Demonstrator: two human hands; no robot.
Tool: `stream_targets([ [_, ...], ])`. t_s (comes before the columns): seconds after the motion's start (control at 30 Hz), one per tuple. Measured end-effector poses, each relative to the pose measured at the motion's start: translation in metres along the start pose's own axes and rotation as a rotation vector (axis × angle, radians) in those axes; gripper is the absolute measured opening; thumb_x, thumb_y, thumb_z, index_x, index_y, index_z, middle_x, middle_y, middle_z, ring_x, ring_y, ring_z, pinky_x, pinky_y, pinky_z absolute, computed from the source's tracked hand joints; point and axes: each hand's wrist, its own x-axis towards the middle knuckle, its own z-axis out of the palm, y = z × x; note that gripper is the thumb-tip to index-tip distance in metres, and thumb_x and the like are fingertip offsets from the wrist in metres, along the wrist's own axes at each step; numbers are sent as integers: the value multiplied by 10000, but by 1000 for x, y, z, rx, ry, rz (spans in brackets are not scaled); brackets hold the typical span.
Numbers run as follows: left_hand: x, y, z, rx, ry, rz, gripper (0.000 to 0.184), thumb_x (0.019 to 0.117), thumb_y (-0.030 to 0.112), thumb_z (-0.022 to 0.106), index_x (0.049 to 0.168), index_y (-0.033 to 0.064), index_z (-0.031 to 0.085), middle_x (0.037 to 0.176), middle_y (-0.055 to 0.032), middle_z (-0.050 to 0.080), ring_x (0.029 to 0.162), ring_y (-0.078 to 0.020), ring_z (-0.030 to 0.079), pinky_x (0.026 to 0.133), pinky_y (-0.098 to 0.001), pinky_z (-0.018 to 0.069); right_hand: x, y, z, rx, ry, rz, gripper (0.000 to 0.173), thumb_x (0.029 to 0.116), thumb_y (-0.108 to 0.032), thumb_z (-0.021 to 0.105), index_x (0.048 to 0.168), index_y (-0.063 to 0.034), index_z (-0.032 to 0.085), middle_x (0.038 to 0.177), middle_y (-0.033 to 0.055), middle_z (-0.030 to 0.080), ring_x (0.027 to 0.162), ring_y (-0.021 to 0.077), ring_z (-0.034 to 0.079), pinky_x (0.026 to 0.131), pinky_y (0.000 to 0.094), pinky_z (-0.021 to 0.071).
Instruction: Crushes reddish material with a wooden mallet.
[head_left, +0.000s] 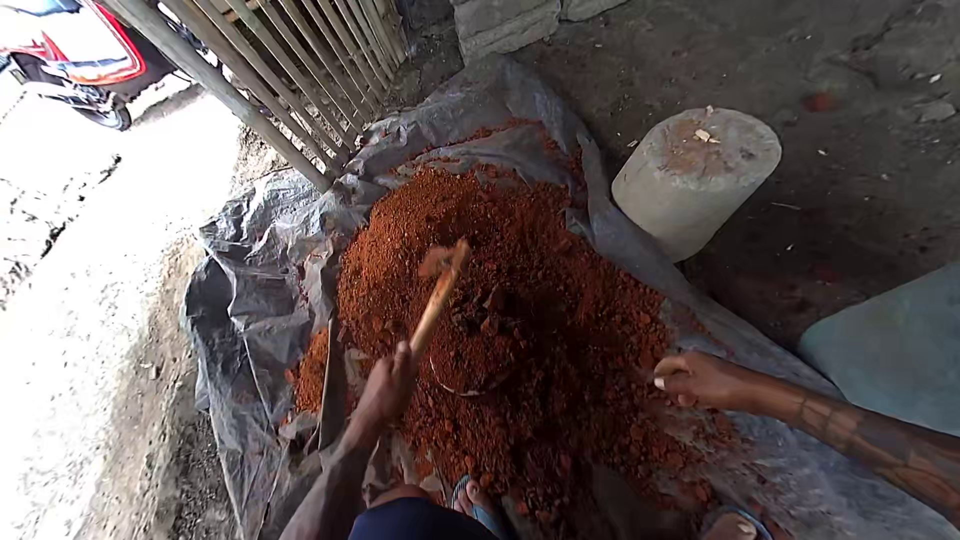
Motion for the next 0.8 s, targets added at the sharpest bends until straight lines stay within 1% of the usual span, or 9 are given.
stream_targets([
  [0.17, -31, 79, -79, -370, 351, 688, 633, 964, 782, 332, 797, 210, 549, 527, 92, 488, 395, -45, 452, 363, -246, 420, 4, -1, -2, 6, 1, 39, 335, 1069, -243, 575, 1279, 14, 620, 1162, 234, 675, 955, 331, 694, 882, 497, 561],
  [0.27, -29, 94, -65, -545, 404, 946, 592, 946, 800, 328, 819, 269, 559, 539, 105, 506, 410, -57, 486, 379, -259, 456, 6, -9, -3, -4, -1, 30, 337, 1071, -249, 570, 1285, 8, 616, 1154, 232, 666, 950, 323, 681, 877, 489, 551],
  [0.33, -14, 45, -12, -452, 401, 801, 590, 974, 765, 332, 775, 256, 554, 548, 111, 505, 449, -38, 503, 424, -254, 463, 5, -14, -3, -13, -8, 16, 334, 1067, -255, 577, 1281, -3, 623, 1143, 220, 670, 941, 309, 680, 875, 478, 551],
  [0.4, -3, -22, 48, -70, 206, 325, 629, 1075, 520, 315, 790, 37, 599, 584, -39, 517, 503, -163, 524, 502, -373, 477, 5, -12, -4, -21, -16, 4, 332, 1065, -252, 583, 1281, -5, 629, 1139, 218, 676, 935, 302, 687, 875, 476, 557],
  [0.43, 4, -47, 68, 124, -18, 29, 680, 1096, 523, 264, 913, -11, 642, 712, -133, 587, 644, -271, 604, 641, -487, 526, 4, -8, -1, -25, -21, 5, 330, 1067, -252, 578, 1279, -4, 628, 1120, 216, 675, 914, 296, 681, 862, 472, 556],
  [0.5, 20, -75, 84, 212, -195, -247, 763, 1077, 605, 212, 960, -3, 657, 803, -164, 628, 731, -316, 638, 704, -547, 532, 1, -2, -2, -56, -20, 8, 333, 1068, -253, 574, 1273, 4, 627, 1114, 227, 674, 923, 314, 679, 871, 493, 553],
  [0.6, 10, -31, 26, 150, -147, -181, 748, 1099, 556, 197, 965, -23, 652, 750, -146, 604, 650, -285, 602, 648, -512, 528, 1, 11, -5, -27, 14, 19, 336, 1065, -255, 580, 1265, 11, 626, 1105, 234, 672, 929, 328, 677, 870, 512, 549],
  [0.7, -13, 18, -38, -24, 96, 118, 641, 1073, 542, 247, 857, 60, 610, 619, -7, 518, 508, -143, 507, 505, -372, 480, 5, 16, -7, 29, 30, 28, 344, 1068, -245, 576, 1277, 25, 616, 1140, 245, 671, 939, 329, 689, 875, 503, 557],
  [0.8, -28, 55, -78, -287, 295, 497, 636, 976, 762, 345, 757, 203, 553, 515, 94, 472, 397, -40, 442, 377, -242, 414, 3, 17, -3, 51, 28, 31, 325, 1069, -229, 574, 1267, 26, 616, 1124, 241, 664, 913, 312, 680, 851, 474, 561],
])
